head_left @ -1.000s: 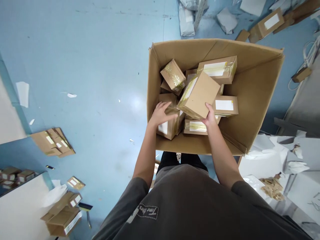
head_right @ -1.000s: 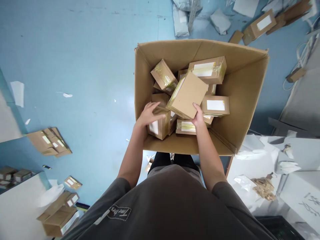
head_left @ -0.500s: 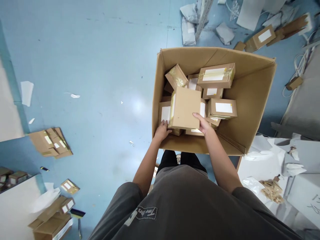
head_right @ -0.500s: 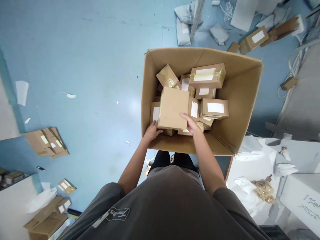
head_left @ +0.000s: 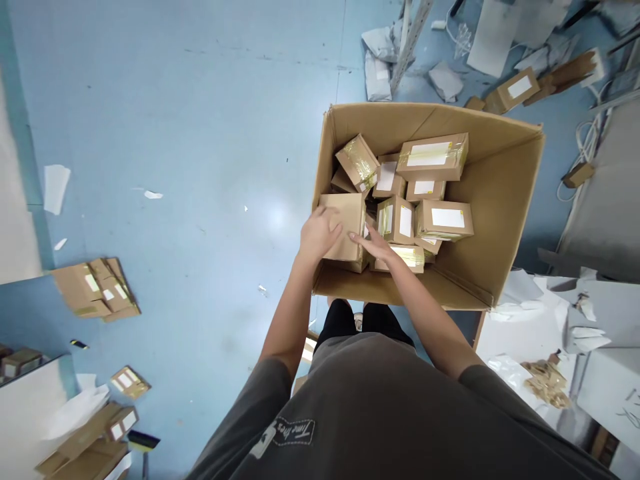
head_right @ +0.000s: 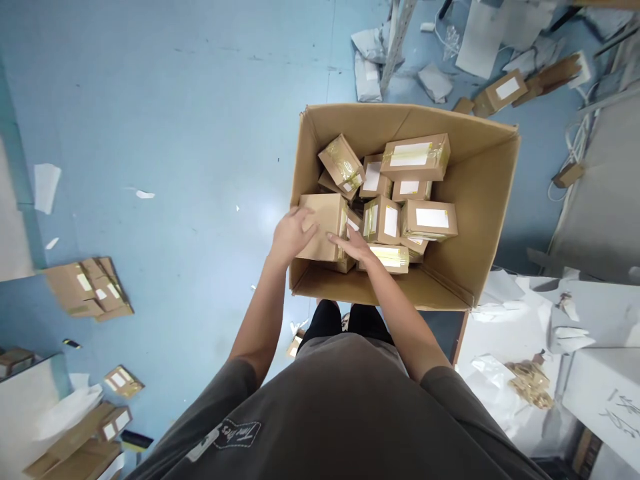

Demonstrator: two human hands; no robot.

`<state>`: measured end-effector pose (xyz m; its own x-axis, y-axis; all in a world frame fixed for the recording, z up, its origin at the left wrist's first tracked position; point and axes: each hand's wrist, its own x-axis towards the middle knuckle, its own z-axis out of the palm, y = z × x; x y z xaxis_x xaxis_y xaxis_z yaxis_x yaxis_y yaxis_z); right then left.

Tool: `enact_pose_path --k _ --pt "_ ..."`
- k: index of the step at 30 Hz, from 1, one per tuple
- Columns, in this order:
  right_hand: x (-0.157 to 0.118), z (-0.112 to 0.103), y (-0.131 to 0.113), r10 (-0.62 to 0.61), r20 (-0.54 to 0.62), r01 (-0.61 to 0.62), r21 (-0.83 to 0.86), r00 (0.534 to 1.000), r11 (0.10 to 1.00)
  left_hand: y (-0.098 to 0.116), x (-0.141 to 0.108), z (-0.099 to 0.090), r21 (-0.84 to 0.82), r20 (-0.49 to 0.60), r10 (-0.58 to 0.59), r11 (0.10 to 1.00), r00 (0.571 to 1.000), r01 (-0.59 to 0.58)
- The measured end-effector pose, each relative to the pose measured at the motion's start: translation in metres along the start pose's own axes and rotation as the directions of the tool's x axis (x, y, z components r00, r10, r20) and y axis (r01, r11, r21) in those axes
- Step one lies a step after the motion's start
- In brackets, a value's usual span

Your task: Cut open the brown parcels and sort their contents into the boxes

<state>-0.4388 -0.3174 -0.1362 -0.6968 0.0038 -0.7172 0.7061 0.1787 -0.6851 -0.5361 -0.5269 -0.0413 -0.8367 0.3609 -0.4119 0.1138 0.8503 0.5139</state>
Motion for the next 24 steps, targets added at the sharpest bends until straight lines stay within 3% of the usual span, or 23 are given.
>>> enact_pose_path --k 3,5,8,10,13,16,19,24 --pt "0.022 -0.026 -0.002 -0.064 -0.147 0.057 -0.053 0.987 0.997 -0.003 0.072 0.006 -0.005 -0.002 0.070 0.998 0.998 -0.070" --pt "0.050 -0.042 -0.011 -0.150 -0.243 0.132 -0.086 0.958 0.987 -0.011 0.119 0.015 0.005 0.026 0.084 0.996 0.996 -0.084" --pt "0.112 -0.056 -0.031 -0.303 -0.312 0.236 -0.235 0.900 0.943 -0.024 0.175 0.036 0.000 0.076 0.081 0.997 0.994 -0.081" --pt "0.160 -0.058 -0.043 -0.383 -0.294 0.275 -0.348 0.876 0.896 -0.030 0.196 0.050 -0.002 0.109 0.063 0.998 0.992 -0.063" --pt "0.220 -0.052 -0.050 -0.453 -0.205 0.313 -0.481 0.868 0.819 -0.033 0.201 0.070 0.002 0.140 0.002 1.000 0.990 -0.003" --pt "0.253 -0.044 -0.044 -0.465 -0.176 0.318 -0.521 0.868 0.792 -0.035 0.191 0.080 -0.021 0.074 -0.031 0.999 0.997 0.032" --pt "0.256 -0.049 -0.036 -0.439 -0.207 0.275 -0.533 0.875 0.800 -0.037 0.182 0.080 -0.047 -0.008 -0.040 0.998 0.999 0.039" --pt "0.221 -0.088 -0.032 -0.413 -0.283 0.230 -0.508 0.866 0.830 -0.040 0.182 0.071 -0.040 0.005 -0.001 0.999 1.000 0.001"
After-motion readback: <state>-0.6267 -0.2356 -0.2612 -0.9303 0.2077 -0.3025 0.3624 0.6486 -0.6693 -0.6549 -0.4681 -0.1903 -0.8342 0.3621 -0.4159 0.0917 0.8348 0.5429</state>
